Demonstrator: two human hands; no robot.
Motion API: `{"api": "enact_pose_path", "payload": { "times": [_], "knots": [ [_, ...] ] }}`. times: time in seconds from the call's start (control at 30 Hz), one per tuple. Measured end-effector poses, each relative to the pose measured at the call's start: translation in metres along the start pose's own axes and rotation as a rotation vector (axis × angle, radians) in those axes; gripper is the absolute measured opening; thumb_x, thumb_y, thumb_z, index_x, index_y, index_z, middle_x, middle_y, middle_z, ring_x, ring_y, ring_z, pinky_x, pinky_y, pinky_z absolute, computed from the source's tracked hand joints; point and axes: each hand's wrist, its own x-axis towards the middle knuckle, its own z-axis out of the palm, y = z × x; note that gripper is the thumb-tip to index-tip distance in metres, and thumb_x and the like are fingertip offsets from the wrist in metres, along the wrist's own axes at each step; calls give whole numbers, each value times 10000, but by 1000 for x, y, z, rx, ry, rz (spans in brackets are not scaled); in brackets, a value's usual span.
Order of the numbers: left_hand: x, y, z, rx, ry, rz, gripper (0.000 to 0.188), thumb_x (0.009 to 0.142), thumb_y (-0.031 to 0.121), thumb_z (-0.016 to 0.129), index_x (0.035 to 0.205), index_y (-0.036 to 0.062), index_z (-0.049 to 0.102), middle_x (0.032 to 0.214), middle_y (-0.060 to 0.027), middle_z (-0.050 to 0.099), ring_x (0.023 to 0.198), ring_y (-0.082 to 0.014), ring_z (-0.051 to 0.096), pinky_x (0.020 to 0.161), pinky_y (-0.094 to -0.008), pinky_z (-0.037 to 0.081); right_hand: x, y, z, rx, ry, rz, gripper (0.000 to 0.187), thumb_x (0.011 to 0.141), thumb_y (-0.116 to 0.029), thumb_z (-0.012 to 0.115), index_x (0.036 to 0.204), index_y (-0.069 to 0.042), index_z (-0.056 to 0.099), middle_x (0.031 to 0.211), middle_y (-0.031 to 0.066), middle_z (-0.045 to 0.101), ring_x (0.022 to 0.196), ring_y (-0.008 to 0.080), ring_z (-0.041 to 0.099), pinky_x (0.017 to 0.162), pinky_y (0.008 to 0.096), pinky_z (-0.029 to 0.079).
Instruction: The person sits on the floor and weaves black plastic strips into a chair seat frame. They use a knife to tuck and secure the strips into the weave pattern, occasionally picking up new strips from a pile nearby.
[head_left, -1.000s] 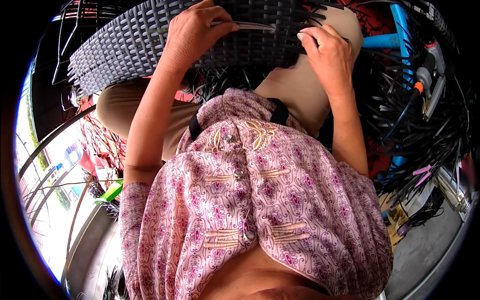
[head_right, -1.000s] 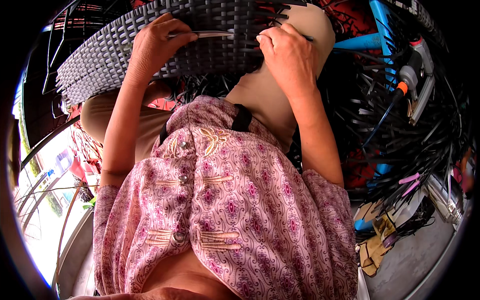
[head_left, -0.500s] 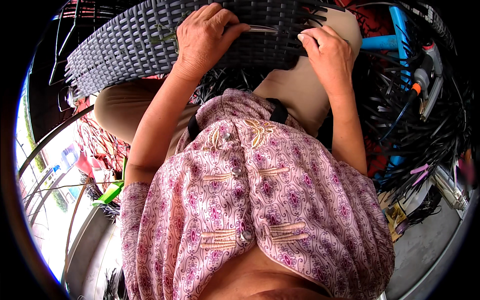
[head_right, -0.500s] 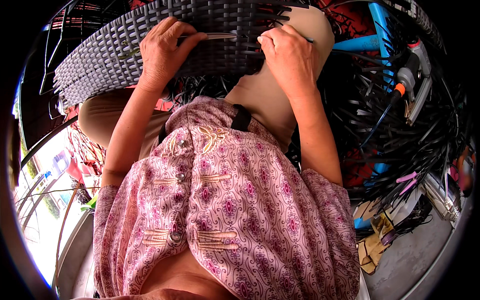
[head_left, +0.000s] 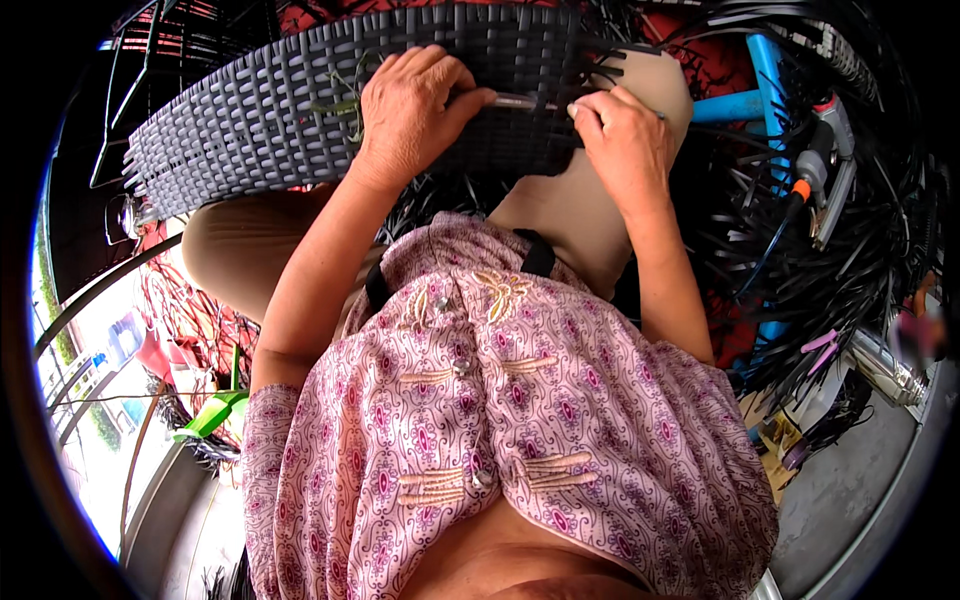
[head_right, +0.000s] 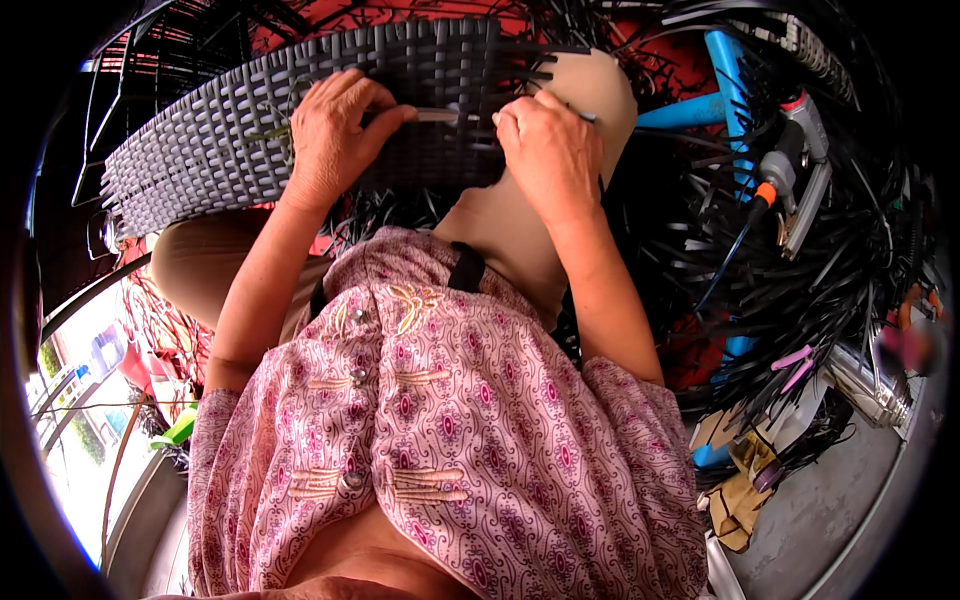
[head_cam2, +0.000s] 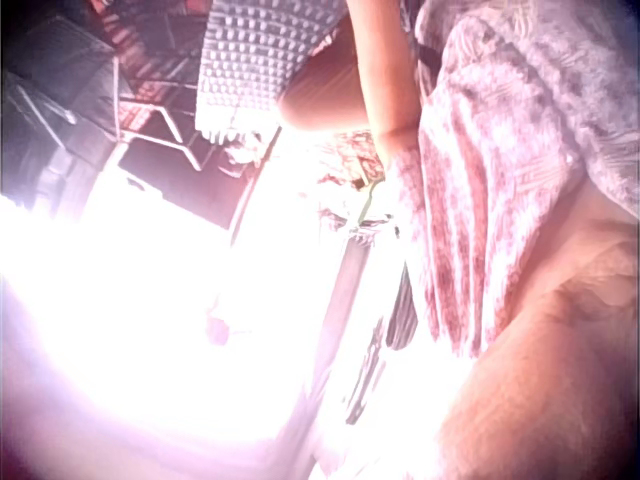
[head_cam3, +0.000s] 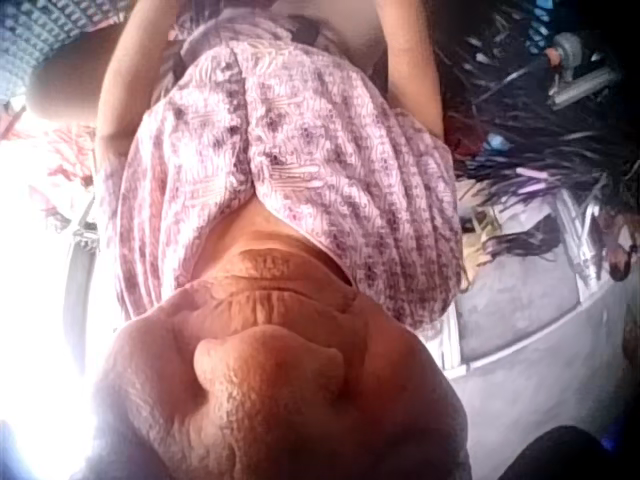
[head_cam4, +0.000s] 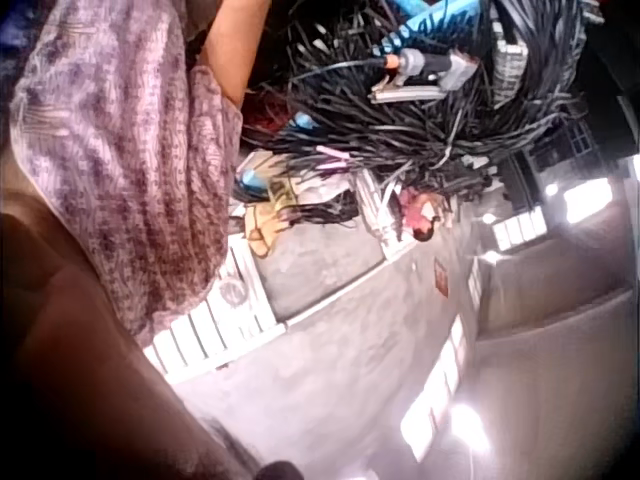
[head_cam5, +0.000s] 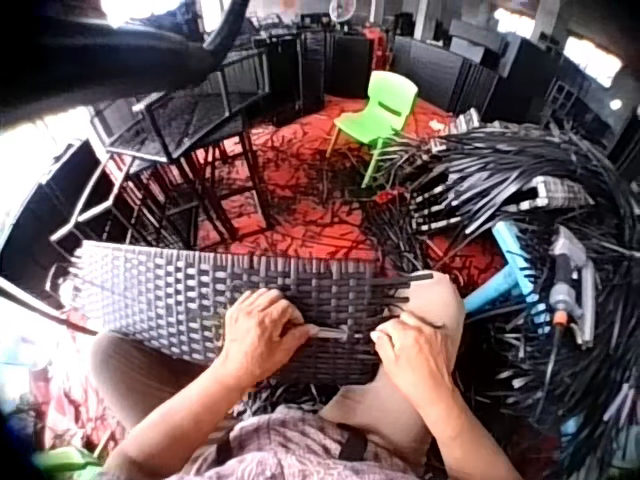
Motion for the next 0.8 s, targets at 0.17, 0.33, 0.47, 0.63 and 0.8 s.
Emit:
{"api": "enact_pose_path", "payload": {
  "times": [0.17, 0.33, 0.47, 0.63, 0.8],
  "knots": [
    [3, 7, 1, -55, 7, 19, 249, 786, 287, 805, 770, 95, 647, 763, -35, 573, 766, -261, 603, 701, -377, 464, 3, -2, -2, 29, -5, 20, 170, 895, -233, 670, 832, -91, 740, 835, 94, 674, 759, 325, 672, 690, 445, 535],
    [0, 11, 2, -36, 16, 22, 245, 796, 283, 800, 773, 95, 645, 759, -33, 567, 748, -251, 597, 682, -373, 461, 1, -3, -15, 233, 27, 46, 132, 871, -198, 706, 857, -76, 752, 852, 111, 688, 759, 324, 672, 702, 426, 537],
    [-4, 9, 3, -47, 30, 18, 249, 788, 287, 807, 770, 97, 648, 754, -34, 568, 744, -248, 600, 675, -369, 466, -3, -17, -29, 137, 14, 47, 124, 851, -191, 725, 838, -69, 745, 831, 116, 677, 739, 332, 667, 682, 433, 529],
    [-5, 6, 4, -54, 38, 10, 250, 777, 304, 804, 765, 106, 654, 764, -13, 588, 778, -236, 617, 716, -360, 490, 0, -25, -21, -93, -14, -35, 170, 854, -207, 720, 773, -61, 690, 794, 109, 641, 710, 328, 658, 649, 443, 526],
    [-4, 7, 2, -72, 63, 21, 247, 766, 295, 818, 766, 100, 667, 761, -22, 593, 758, -238, 616, 698, -354, 496, 0, -32, -11, -152, -7, -82, 211, 880, -227, 704, 788, -44, 654, 822, 132, 636, 717, 341, 659, 657, 452, 538]
  ]
}}
